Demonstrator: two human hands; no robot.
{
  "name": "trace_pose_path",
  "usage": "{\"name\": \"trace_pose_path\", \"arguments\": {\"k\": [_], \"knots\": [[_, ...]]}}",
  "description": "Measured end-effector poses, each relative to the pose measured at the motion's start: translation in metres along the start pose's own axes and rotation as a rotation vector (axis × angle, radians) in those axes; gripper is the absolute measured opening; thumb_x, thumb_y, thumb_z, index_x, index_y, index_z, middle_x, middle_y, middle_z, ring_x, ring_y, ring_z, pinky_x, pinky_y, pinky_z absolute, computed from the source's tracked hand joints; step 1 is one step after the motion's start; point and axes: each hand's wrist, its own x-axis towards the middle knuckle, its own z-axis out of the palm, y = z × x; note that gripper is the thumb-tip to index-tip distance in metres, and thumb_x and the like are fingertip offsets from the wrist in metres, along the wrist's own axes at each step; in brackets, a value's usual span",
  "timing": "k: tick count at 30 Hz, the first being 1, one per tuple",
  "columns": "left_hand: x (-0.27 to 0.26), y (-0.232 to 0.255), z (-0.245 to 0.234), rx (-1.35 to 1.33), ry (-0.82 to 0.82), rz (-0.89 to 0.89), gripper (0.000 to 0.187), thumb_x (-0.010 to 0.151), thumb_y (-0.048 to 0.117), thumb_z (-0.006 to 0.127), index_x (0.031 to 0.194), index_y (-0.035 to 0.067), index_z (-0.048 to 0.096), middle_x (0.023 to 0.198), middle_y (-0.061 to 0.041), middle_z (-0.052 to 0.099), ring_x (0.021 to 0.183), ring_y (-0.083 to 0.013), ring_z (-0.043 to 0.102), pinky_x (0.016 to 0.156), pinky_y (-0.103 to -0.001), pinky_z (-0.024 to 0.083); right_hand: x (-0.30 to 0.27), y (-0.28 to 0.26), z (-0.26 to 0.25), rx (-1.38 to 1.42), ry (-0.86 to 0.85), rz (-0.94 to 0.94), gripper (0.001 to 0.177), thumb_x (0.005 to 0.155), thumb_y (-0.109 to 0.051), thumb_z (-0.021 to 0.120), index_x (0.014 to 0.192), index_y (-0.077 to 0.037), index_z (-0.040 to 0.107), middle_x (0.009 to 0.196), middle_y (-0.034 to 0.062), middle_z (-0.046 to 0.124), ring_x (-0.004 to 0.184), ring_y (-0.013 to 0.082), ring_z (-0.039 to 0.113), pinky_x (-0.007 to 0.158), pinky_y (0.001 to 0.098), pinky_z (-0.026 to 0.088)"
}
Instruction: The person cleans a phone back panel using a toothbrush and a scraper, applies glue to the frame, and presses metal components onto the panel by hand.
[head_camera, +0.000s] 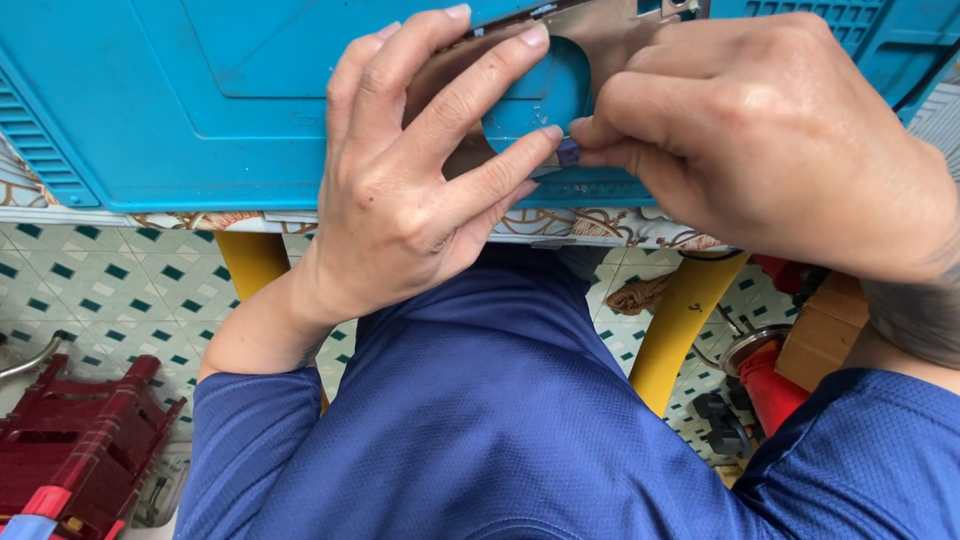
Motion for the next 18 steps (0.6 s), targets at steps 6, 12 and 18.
{"name": "trace_pose_path", "arguments": {"k": [6, 12, 18], "knots": [[0.002, 0.002, 0.001, -0.017, 0.002, 0.000, 0.007, 0.113, 0.011, 0.076, 0.119, 0.009, 0.080, 0.145, -0.015, 0.060, 0.131, -0.0445, 0.051, 0.102, -0.063, 0.048, 0.006, -0.002, 0.001, 0.091, 0.027, -0.012, 0.022, 0.107, 0.008, 0.071, 0.090, -0.004, 0.063, 0.081, 0.0126, 0.059, 0.079, 0.0342, 0.061, 0.072, 0.0463, 0.046], [0.002, 0.002, 0.000, -0.026, 0.005, 0.021, 0.009, 0.113, 0.013, 0.079, 0.119, 0.008, 0.081, 0.146, -0.016, 0.059, 0.131, -0.0448, 0.049, 0.102, -0.062, 0.046, 0.003, -0.010, 0.008, -0.004, 0.078, 0.024, 0.011, 0.106, 0.001, 0.074, 0.099, -0.004, 0.068, 0.086, 0.0108, 0.066, 0.080, 0.0343, 0.065, 0.070, 0.0460, 0.050], [-0.002, 0.003, -0.001, -0.035, -0.003, 0.004, 0.018, 0.113, 0.024, 0.076, 0.123, 0.009, 0.079, 0.148, -0.020, 0.055, 0.135, -0.0470, 0.050, 0.107, -0.065, 0.046, -0.009, -0.020, 0.012, -0.151, 0.078, 0.129, 0.013, 0.114, -0.015, 0.075, 0.107, -0.009, 0.067, 0.080, 0.0079, 0.061, 0.075, 0.0316, 0.063, 0.061, 0.0471, 0.047]]}}
